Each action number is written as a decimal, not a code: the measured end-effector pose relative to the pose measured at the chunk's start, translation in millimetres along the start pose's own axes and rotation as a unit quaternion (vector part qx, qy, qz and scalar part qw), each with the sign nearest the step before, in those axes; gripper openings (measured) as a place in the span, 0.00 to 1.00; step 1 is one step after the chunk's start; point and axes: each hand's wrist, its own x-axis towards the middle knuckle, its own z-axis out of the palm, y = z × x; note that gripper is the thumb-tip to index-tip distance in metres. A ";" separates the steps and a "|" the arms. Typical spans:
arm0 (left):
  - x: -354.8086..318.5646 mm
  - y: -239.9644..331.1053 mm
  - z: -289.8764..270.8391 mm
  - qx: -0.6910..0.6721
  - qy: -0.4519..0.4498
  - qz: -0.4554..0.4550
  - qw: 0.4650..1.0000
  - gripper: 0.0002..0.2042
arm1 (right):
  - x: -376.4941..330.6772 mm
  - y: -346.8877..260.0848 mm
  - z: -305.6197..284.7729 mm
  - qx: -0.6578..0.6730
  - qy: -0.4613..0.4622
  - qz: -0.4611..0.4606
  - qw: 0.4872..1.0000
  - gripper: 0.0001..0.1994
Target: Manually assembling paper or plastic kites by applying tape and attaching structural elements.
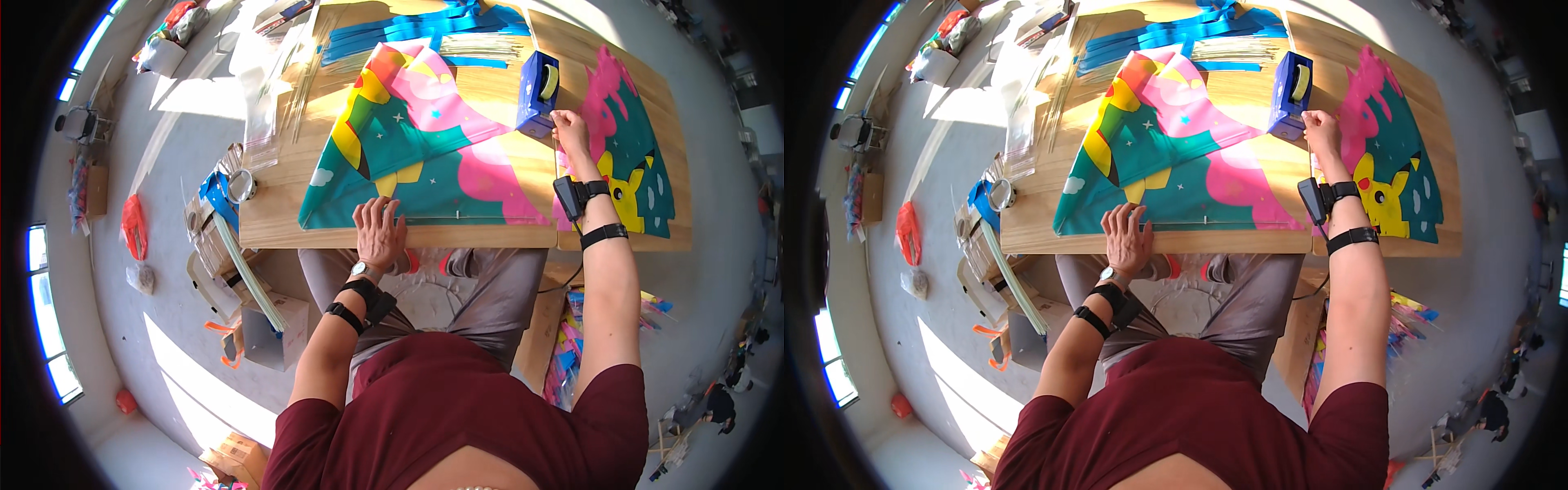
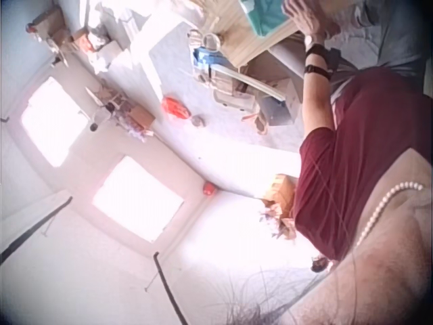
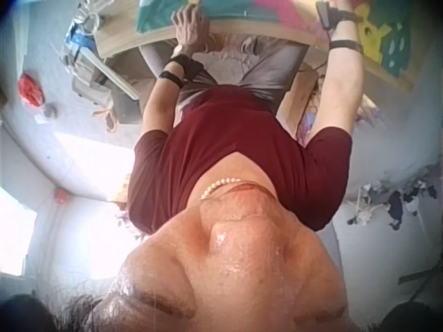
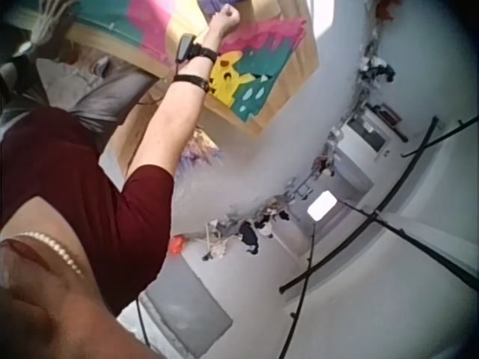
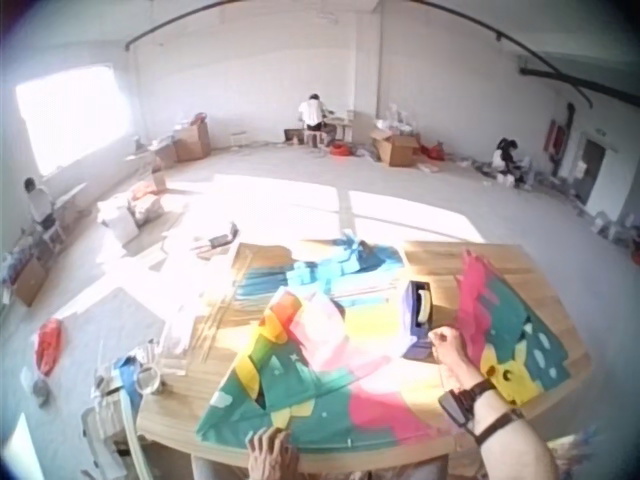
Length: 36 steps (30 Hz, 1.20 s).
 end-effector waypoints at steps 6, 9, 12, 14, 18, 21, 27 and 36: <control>2.0 1.9 -1.2 -0.010 0.001 0.002 1.000 0.20 | 9.9 -8.2 -5.3 -0.008 -0.037 0.008 0.999 0.12; 2.4 2.7 -2.2 -0.011 0.001 0.003 1.000 0.20 | 15.9 -8.9 -10.9 0.111 -0.078 0.116 0.984 0.08; -1.1 -0.2 -3.1 -0.007 0.000 0.002 1.000 0.20 | 11.0 -12.4 -17.0 0.256 -0.124 0.149 0.947 0.07; -0.2 0.8 -3.0 -0.010 0.000 0.005 1.000 0.20 | 11.9 -11.6 -19.0 0.266 -0.120 0.154 0.944 0.07; 1.6 3.0 -2.8 -0.017 -0.005 0.006 1.000 0.20 | 13.0 -2.2 -18.8 0.284 -0.098 0.159 0.941 0.08; 1.8 2.7 -3.4 -0.014 -0.007 0.006 1.000 0.20 | 4.6 5.9 -13.7 0.291 -0.089 0.121 0.945 0.07; 1.6 2.4 -4.8 -0.010 -0.001 0.010 1.000 0.19 | -13.7 5.5 -2.9 0.370 -0.072 0.082 0.923 0.09; 2.1 2.5 -4.3 0.002 0.001 0.014 1.000 0.19 | -14.3 20.2 5.1 0.336 -0.081 0.027 0.938 0.11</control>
